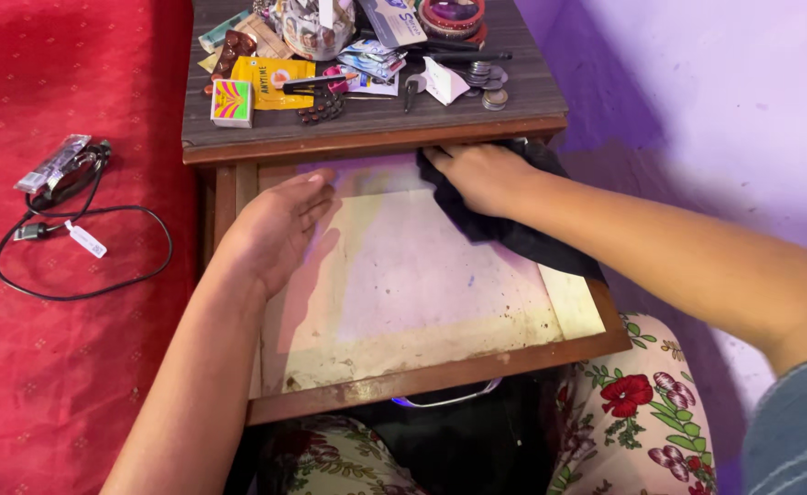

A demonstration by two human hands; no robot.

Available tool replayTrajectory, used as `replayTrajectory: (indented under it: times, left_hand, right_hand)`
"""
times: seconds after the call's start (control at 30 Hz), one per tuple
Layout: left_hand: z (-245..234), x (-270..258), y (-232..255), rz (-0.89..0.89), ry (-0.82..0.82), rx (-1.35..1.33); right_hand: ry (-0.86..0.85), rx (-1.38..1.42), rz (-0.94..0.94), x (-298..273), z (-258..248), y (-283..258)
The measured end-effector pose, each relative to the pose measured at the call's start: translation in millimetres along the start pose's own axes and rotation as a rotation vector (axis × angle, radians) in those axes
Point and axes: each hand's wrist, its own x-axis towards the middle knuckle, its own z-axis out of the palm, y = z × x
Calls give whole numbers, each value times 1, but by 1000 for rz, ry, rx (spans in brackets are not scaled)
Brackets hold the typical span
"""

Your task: The person cleans the inside of a wooden drawer using a black cloth. They wipe the bottom and sides of the drawer repeatedly, then place coins and a hair clip inside the drawer.

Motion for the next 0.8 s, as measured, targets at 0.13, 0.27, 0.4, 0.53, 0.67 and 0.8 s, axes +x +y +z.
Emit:
replayTrajectory:
  times: [0.13,0.27,0.4,0.53,0.67,0.8]
  left_hand:
    - [-9,5,-5,47,-60,-25]
    - [-10,10,-5,55,-58,-37]
    - [-10,9,-4,70,-73,-37]
    - [-6,6,-4,33,-20,20]
    - [-4,4,0,16,-15,20]
    - [-2,3,1,46,-41,4]
  right_hand:
    - [-80,78,43,9,4,-8]
    - [-18,31,-119,-39,-18,-39]
    - [-169,103,-54,-98,-14,-82]
    - [-98,435,-48,-114,-12,-85]
    - [148,217,-60,-88,-18,-75]
    - [190,-215,-69,-53,-21,-45]
